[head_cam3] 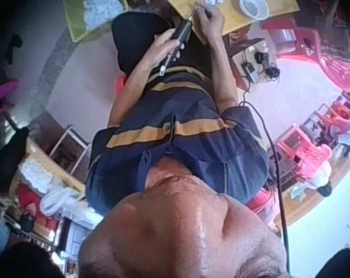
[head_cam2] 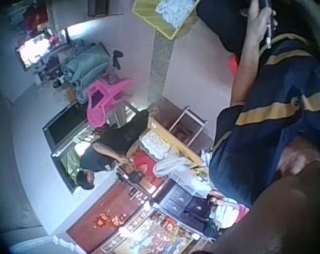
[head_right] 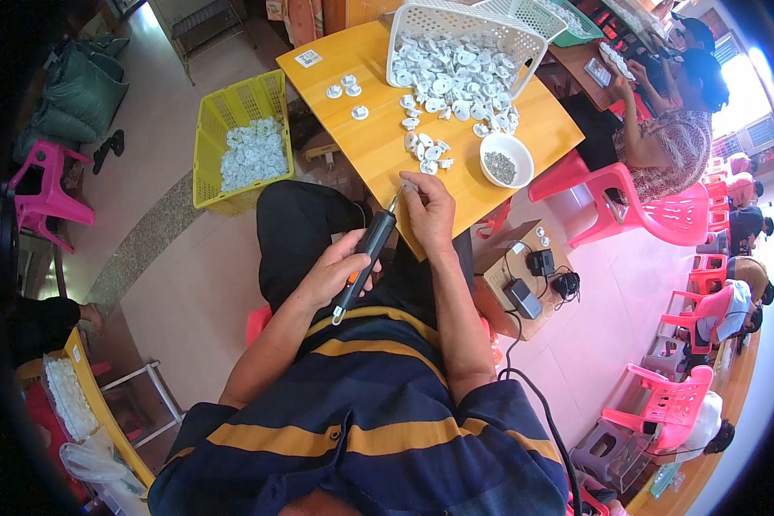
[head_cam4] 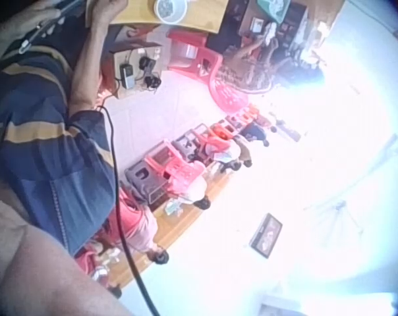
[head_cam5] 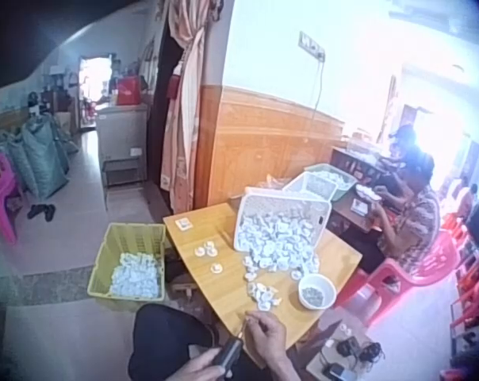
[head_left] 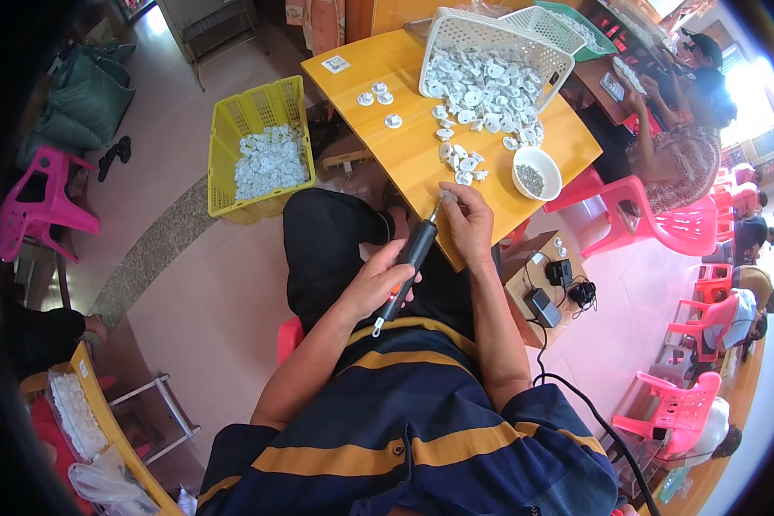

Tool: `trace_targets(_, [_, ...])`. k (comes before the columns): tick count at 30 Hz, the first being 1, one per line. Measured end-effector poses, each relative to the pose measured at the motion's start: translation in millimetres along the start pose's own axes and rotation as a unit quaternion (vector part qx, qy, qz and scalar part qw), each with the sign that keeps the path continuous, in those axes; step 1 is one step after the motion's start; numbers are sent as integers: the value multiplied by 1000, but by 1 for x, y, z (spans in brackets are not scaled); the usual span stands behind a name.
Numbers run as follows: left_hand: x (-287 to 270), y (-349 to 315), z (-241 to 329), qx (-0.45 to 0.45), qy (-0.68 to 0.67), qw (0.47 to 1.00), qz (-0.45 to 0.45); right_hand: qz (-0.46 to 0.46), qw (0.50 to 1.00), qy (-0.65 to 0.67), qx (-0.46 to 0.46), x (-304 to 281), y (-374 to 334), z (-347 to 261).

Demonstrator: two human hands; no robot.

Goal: Assembling small white plastic components using an electric screwdriver in a workshop setting.

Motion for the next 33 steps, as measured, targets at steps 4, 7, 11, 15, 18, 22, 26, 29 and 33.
trace_targets(4, [-1, -1, -2, 1, -4, 1000, 1, 1, 1000, -5, -12, 1, 0, -1])
trace_targets(7, [-1, 0, -2, 2, -12, 1000, 0, 5, 1000, -8, -29, -1, 0, -1])
trace_targets(11, [-2, -2, 0, -22, -28, 999, -2, -3, 997, -55, -60, -5, 0, -5])
trace_targets(15, [-2, -4, 4, -31, -46, 998, -5, -16, 997, -57, -52, -5, 1, -3])
trace_targets(18, [-3, -4, 2, -30, -54, 998, -7, -14, 997, -56, -53, -5, 1, -1])
trace_targets(22, [-2, -4, 3, -28, -59, 998, -11, -14, 998, -48, -42, -4, 1, 2])
trace_targets(26, [-2, -3, 1, -21, -64, 998, -12, -12, 997, -60, -42, -3, 1, 2])
trace_targets(29, [-3, -3, 1, -19, -66, 998, -15, -9, 997, -59, -40, -4, 0, 2])
trace_targets(33, [-2, -3, 1, -17, -62, 998, -15, 2, 995, -77, -63, -3, -1, -2])
Point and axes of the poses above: each hand's wrist, its own y-axis towards the middle knuckle, its own x-axis out of the palm, z = x × y, the point moved 3 cm from there along y, towards the middle knuckle, and after that the axes turned 10 degrees about x, right-handed, at the moved point
